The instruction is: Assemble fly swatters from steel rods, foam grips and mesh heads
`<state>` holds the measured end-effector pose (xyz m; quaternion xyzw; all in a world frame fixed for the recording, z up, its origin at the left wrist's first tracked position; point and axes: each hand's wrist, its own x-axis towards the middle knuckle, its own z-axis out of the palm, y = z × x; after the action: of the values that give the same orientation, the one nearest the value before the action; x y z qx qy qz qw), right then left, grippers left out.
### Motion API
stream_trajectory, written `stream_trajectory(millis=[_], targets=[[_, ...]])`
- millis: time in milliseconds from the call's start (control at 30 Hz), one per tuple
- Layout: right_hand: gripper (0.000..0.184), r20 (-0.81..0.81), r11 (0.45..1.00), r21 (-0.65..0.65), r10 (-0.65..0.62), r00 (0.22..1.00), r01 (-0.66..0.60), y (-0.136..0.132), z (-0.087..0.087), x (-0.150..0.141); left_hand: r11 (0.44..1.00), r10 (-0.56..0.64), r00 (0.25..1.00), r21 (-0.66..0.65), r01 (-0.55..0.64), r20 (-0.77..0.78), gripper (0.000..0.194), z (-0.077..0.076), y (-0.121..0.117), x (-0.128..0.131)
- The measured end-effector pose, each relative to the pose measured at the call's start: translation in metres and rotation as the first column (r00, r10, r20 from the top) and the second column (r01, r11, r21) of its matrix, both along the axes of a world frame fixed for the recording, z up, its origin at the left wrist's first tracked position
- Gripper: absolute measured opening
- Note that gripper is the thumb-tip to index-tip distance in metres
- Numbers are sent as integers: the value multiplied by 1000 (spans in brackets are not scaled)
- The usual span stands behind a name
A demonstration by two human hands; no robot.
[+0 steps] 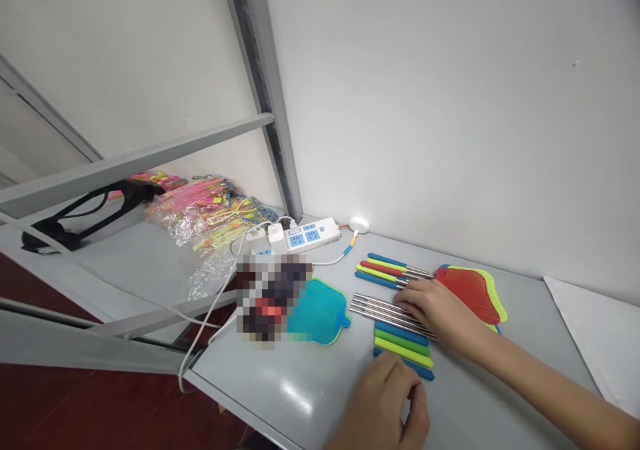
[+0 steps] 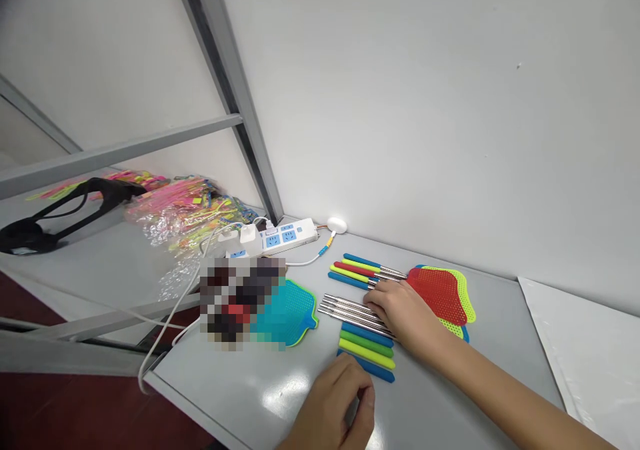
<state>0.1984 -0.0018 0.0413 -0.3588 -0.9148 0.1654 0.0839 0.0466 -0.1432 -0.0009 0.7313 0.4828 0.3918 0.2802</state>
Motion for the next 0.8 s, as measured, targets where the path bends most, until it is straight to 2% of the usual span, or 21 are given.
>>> stream_trajectory(millis=[167,300,400,533,667,800], targets=[[41,-18,997,73,-30,999,32,4,1,4,999,-2,1000,-46,3,22,13,2,-3,-1],[38,13,982,145,-127,992,124,19,3,10,999,10,999,-40,-8,48,14,5,-3,-1],[34,0,974,147,-175,985,173,34,2,14,999,24,998,-26,-23,66,15,8,-2,-1],[30,23,981,122,-154,988,150,47,-5,15,998,53,994,-29,-50,91,15,7,-3,-2],[27,43,978,150,-155,987,147,48,-9,12,997,69,990,-44,-64,122,15,4,-4,-1],[29,57,964,212,-177,983,162,36,3,13,996,87,974,-32,-82,208,15,4,-4,-3]])
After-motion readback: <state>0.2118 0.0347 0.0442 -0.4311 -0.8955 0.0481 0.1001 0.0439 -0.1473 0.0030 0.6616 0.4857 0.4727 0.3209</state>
